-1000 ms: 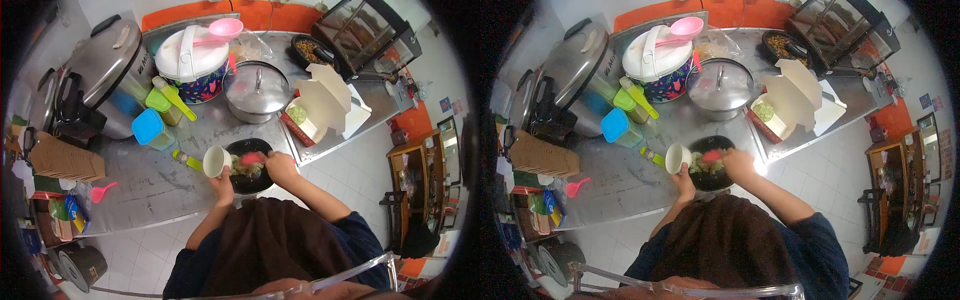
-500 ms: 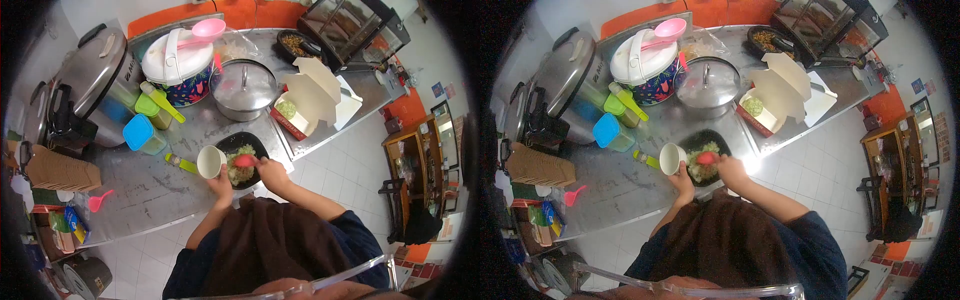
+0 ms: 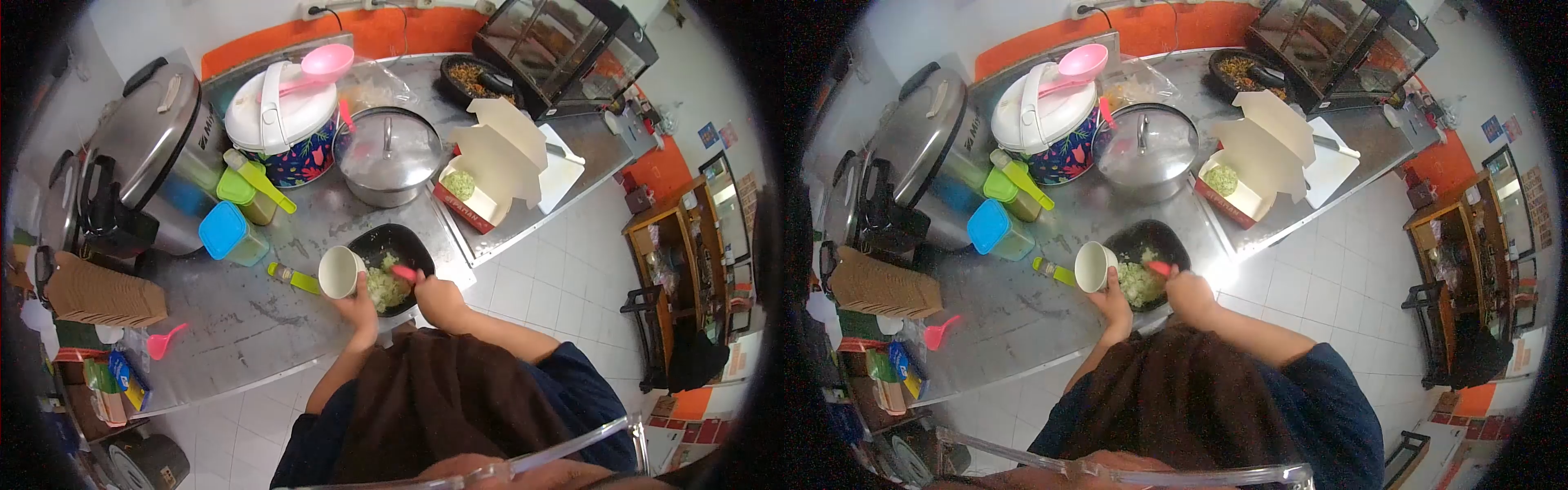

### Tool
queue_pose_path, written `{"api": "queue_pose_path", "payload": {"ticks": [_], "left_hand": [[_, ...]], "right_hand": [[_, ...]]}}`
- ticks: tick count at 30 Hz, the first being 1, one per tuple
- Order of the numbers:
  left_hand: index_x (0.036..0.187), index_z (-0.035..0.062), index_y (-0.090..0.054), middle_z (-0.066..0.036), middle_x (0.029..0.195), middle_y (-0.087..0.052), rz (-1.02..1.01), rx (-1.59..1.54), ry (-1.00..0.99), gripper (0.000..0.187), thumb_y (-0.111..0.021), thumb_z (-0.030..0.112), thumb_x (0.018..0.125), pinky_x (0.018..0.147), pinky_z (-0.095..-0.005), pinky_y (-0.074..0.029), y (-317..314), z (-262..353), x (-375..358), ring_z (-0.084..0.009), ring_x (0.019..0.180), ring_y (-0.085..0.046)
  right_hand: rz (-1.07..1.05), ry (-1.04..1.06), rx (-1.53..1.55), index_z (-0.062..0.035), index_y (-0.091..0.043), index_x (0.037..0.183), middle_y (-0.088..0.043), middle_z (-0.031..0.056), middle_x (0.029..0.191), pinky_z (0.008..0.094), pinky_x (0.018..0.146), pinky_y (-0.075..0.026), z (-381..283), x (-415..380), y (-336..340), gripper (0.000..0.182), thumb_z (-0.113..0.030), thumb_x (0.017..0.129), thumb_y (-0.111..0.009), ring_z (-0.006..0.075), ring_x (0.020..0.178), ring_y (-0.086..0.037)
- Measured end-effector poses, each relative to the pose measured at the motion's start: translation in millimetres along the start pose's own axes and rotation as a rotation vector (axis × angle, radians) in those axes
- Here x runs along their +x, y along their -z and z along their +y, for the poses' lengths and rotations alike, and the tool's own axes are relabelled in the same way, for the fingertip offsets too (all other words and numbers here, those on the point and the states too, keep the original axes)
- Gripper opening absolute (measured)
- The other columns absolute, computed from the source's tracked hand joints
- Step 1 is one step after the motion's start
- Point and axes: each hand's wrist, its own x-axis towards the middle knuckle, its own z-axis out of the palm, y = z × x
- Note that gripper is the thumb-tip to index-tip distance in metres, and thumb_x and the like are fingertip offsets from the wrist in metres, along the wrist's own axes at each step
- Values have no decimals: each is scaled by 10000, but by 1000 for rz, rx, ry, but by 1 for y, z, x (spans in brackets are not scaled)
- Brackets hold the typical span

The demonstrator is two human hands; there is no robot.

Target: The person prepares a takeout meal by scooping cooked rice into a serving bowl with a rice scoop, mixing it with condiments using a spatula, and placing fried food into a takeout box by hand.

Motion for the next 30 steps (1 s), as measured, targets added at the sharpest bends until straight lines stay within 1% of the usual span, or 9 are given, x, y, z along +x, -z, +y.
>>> {"api": "queue_pose_path", "payload": {"ticks": [2,12,13,14,18,22,26,28,30], "left_hand": [[1190,-19,-262,-153,1155,-399,52,77,-24,671,-674,216,714,915,-353,-293,-3,3,-1,-246,1049,-413],[1151,-34,-324,-163,1112,-445,-60,81,105,623,-670,247,716,889,-345,-324,0,1,2,-245,1023,-443],[1148,-25,-337,-146,1116,-449,-55,116,76,542,-627,208,754,885,-335,-330,-1,0,2,-228,1023,-444],[1145,-16,-351,-128,1120,-453,-50,154,48,462,-583,169,792,880,-324,-336,-1,0,2,-211,1023,-445],[1143,-20,-361,-125,1111,-464,5,29,74,463,-591,162,785,871,-325,-347,0,8,2,-206,1016,-455],[1165,-15,-321,-128,1121,-449,-218,65,5,654,-706,169,670,874,-334,-348,24,18,23,-218,1025,-447],[1170,26,-333,-154,1151,-418,-534,458,-273,806,-775,126,504,879,-397,-345,15,74,35,-299,1061,-421],[1178,43,-325,-173,1141,-417,-908,955,-553,839,-768,123,471,868,-416,-348,7,84,36,-337,1064,-402],[1171,35,-327,-188,1129,-415,-986,951,-477,843,-763,137,457,860,-419,-348,-9,79,25,-358,1064,-382]], "right_hand": [[-214,20,133,34,-531,944,-587,186,717,399,553,-481,2,-9,20,246,-87,757,-427,326,630,-591],[-197,13,665,-12,-612,779,-587,220,731,405,639,-459,-2,26,-24,182,-138,704,-504,347,749,-582],[-186,95,807,-34,-618,809,-570,174,603,367,508,-435,15,34,-44,211,-197,734,-506,308,549,-563],[-415,-42,902,-47,-628,817,-504,85,482,280,389,-368,19,34,-21,208,-214,748,-524,154,428,-483],[-595,-122,1050,-73,-628,857,-404,-29,477,203,340,-256,47,24,-1,176,-188,784,-516,42,403,-355],[-564,-208,1144,-81,-617,898,-364,-69,509,196,339,-212,74,11,5,171,-178,805,-511,32,402,-287],[-443,-236,1182,-92,-619,929,-333,-76,508,190,357,-198,77,-5,31,186,-195,815,-515,24,405,-262],[-444,-235,1135,-77,-604,970,-400,-20,501,225,385,-276,72,-7,37,218,-192,813,-505,60,425,-329],[-20,71,964,-61,-577,1007,-514,91,553,310,466,-382,61,-10,24,253,-165,788,-501,171,481,-473]]}}
